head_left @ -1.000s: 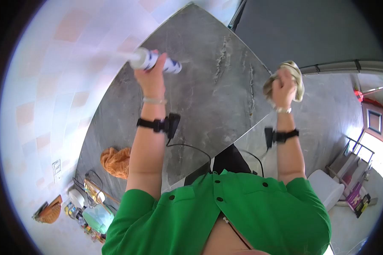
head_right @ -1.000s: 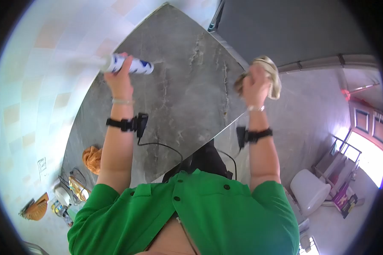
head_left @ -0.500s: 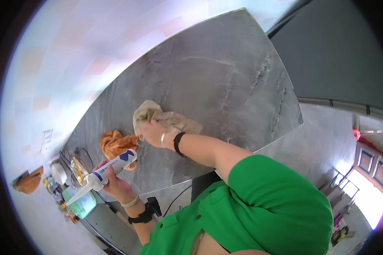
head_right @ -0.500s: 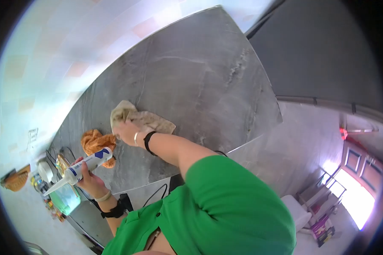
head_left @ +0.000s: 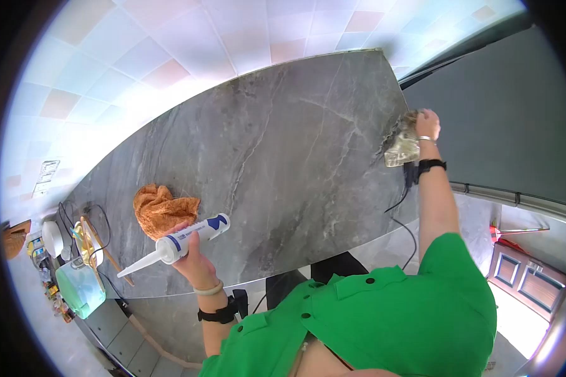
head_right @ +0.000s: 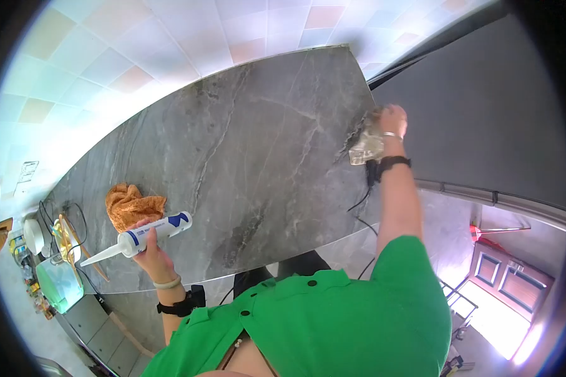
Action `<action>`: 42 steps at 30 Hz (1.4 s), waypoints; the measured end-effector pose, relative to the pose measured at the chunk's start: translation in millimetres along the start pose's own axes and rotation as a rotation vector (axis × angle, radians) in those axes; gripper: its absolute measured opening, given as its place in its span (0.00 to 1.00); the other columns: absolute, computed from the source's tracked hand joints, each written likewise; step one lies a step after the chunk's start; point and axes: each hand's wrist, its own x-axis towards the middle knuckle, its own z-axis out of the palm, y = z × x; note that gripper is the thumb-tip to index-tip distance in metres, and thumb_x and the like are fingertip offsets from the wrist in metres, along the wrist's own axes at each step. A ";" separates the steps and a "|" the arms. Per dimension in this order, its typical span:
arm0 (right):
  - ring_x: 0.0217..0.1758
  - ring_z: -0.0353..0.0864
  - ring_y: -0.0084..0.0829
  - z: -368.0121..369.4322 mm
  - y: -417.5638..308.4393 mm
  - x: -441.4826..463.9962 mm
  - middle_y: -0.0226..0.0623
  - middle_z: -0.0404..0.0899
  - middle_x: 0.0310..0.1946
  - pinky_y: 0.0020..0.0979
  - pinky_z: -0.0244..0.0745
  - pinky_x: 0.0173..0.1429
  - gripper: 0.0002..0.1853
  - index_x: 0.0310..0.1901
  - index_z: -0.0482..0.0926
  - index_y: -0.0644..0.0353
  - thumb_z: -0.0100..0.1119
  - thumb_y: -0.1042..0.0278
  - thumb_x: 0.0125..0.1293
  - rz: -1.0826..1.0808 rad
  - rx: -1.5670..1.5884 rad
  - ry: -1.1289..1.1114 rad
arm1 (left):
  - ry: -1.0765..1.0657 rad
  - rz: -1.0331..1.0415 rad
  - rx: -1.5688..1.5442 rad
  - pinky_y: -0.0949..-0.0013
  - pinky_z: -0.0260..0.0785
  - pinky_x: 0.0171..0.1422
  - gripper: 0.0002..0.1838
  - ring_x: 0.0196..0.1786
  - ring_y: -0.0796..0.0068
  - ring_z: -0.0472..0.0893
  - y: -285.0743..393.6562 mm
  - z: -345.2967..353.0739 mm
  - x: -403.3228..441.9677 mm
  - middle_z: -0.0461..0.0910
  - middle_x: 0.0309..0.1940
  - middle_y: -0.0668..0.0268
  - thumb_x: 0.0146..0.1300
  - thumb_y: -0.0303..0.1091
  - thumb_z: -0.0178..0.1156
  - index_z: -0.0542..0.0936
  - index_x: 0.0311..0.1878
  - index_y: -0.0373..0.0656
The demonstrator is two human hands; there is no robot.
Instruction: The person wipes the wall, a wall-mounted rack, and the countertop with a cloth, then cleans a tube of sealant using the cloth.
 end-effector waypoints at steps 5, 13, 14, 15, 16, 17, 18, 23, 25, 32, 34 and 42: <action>0.56 0.71 0.49 -34.9 -219.7 -114.9 0.48 0.72 0.56 0.46 0.67 0.59 0.27 0.56 0.73 0.55 0.58 0.67 0.49 -0.585 0.335 0.090 | 0.016 0.013 0.014 0.57 0.66 0.60 0.23 0.51 0.65 0.74 12.7 -0.7 -7.5 0.75 0.45 0.57 0.51 0.16 0.58 0.67 0.52 0.41; 0.72 0.53 0.41 15.2 -424.2 -275.7 0.34 0.58 0.68 0.55 0.50 0.70 0.30 0.63 0.68 0.47 0.58 0.52 0.58 -1.449 0.135 -0.781 | 0.061 -0.003 0.067 0.56 0.65 0.62 0.23 0.52 0.64 0.74 20.2 8.2 -31.4 0.74 0.46 0.57 0.53 0.17 0.59 0.67 0.53 0.40; 0.72 0.52 0.41 29.6 -426.4 -273.2 0.33 0.56 0.69 0.57 0.51 0.69 0.31 0.63 0.68 0.45 0.59 0.49 0.57 -1.466 0.173 -0.709 | 0.081 -0.038 0.087 0.56 0.65 0.62 0.22 0.52 0.64 0.74 23.4 11.8 -37.5 0.74 0.46 0.57 0.54 0.18 0.58 0.67 0.53 0.40; 0.70 0.56 0.41 44.7 -427.7 -264.5 0.34 0.59 0.67 0.56 0.54 0.66 0.29 0.60 0.71 0.46 0.59 0.49 0.57 -1.437 0.208 -0.680 | 0.093 -0.040 0.097 0.56 0.66 0.62 0.23 0.52 0.65 0.74 22.2 13.3 -39.6 0.74 0.46 0.57 0.54 0.18 0.58 0.67 0.53 0.40; 0.67 0.59 0.40 58.4 -428.9 -255.0 0.35 0.62 0.65 0.55 0.58 0.63 0.26 0.57 0.73 0.46 0.59 0.49 0.57 -1.407 0.243 -0.650 | 0.103 -0.041 0.105 0.56 0.66 0.62 0.23 0.53 0.65 0.74 20.6 15.3 -41.7 0.74 0.46 0.57 0.54 0.18 0.58 0.67 0.53 0.40; 0.65 0.62 0.40 72.5 -430.1 -245.4 0.36 0.65 0.62 0.54 0.61 0.60 0.24 0.54 0.75 0.46 0.59 0.49 0.56 -1.378 0.279 -0.622 | 0.107 -0.042 0.116 0.57 0.66 0.61 0.23 0.53 0.65 0.74 19.8 16.6 -43.2 0.74 0.46 0.57 0.54 0.18 0.58 0.67 0.53 0.40; 0.62 0.67 0.40 76.8 -427.7 -224.4 0.38 0.69 0.59 0.53 0.64 0.57 0.21 0.51 0.77 0.48 0.59 0.50 0.56 -1.307 0.261 -0.628 | 0.102 -0.058 0.139 0.57 0.66 0.62 0.23 0.53 0.65 0.73 17.4 15.6 -42.4 0.74 0.47 0.58 0.54 0.18 0.58 0.67 0.53 0.40; 0.51 0.76 0.44 33.6 -311.3 -58.1 0.44 0.75 0.47 0.38 0.74 0.54 0.14 0.41 0.78 0.61 0.60 0.63 0.55 -0.759 0.136 -0.460 | 0.057 -0.067 0.138 0.57 0.65 0.61 0.23 0.52 0.65 0.73 6.2 41.3 -34.2 0.74 0.46 0.58 0.53 0.19 0.59 0.67 0.52 0.42; 0.52 0.77 0.44 36.0 -229.2 5.6 0.44 0.78 0.43 0.41 0.75 0.52 0.14 0.43 0.78 0.58 0.60 0.64 0.56 -0.578 0.051 -0.363 | -0.015 -0.053 0.130 0.57 0.65 0.61 0.23 0.52 0.65 0.73 0.3 52.9 -29.1 0.74 0.46 0.58 0.52 0.18 0.59 0.67 0.52 0.42; 0.56 0.75 0.45 -1.9 4.4 116.6 0.46 0.77 0.53 0.38 0.68 0.60 0.23 0.51 0.78 0.58 0.56 0.56 0.55 0.237 0.027 -0.141 | -0.119 -0.019 0.039 0.57 0.63 0.63 0.24 0.53 0.63 0.74 -13.8 72.5 -10.5 0.75 0.46 0.59 0.52 0.16 0.59 0.68 0.53 0.42; 0.56 0.76 0.46 -31.7 -7.9 73.1 0.46 0.77 0.52 0.37 0.68 0.61 0.25 0.53 0.76 0.60 0.57 0.57 0.54 0.241 0.413 0.012 | -0.091 -0.047 0.031 0.57 0.63 0.63 0.24 0.53 0.63 0.74 -12.2 71.8 -9.5 0.74 0.45 0.59 0.51 0.15 0.59 0.67 0.51 0.43; 0.59 0.69 0.48 -52.8 -279.5 -130.4 0.49 0.71 0.54 0.47 0.66 0.61 0.25 0.54 0.75 0.49 0.59 0.56 0.51 -0.839 0.478 -0.403 | -0.052 -0.023 -0.025 0.57 0.63 0.63 0.24 0.53 0.64 0.74 -2.6 43.9 -1.0 0.74 0.44 0.60 0.50 0.15 0.59 0.67 0.50 0.43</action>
